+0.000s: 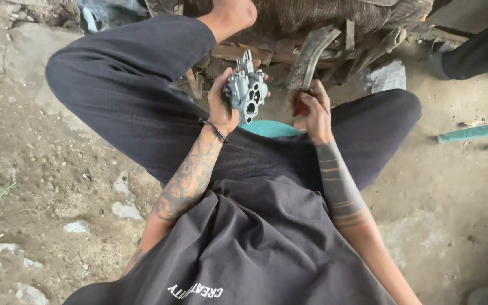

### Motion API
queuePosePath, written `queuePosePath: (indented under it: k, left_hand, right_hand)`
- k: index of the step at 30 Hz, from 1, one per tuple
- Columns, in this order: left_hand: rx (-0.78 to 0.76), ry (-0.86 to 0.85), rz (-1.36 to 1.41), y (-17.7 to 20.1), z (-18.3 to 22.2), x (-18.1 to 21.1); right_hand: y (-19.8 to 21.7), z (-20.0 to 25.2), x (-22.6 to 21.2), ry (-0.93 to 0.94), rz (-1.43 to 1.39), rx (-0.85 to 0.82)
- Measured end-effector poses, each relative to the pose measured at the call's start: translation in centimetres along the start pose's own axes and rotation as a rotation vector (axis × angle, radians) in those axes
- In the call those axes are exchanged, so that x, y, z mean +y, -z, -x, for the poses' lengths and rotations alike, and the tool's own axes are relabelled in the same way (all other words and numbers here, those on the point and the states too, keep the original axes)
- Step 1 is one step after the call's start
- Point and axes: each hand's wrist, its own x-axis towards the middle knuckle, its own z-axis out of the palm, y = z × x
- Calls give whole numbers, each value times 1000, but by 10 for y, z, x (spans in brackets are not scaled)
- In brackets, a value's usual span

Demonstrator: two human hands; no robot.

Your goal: Cleaning the exterior of a motorcycle carburetor using a wire brush while seated.

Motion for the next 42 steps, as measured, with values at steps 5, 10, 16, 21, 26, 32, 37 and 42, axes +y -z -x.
queuePosePath:
  k: [5,10,16,21,26,32,37,42]
  left_hand:
    - [13,62,14,0,-2,0]
    - [45,8,-129,-6,3,-8]
    - [307,72,-302,-40,17,5]
    - [334,120,-365,-26,10,3]
    - [391,123,-295,-44,11,10]
    - [465,147,-289,-39,14,2]
    - [416,148,-361,-18,4,-3]
    - [464,172,-382,-20,9,-1]
  right_hand:
    - [54,6,18,150,270,117]
    - [-9,21,-58,500,690,23]
    - [19,9,-36,695,1084,150]
    - [1,14,-58,662,962,-6]
    - [25,8,-45,601,1004,78]
    - [40,5,-21,525,1053,119]
    - [32,1,-10,535,1036,124]
    - [50,1,-16,501,1094,175]
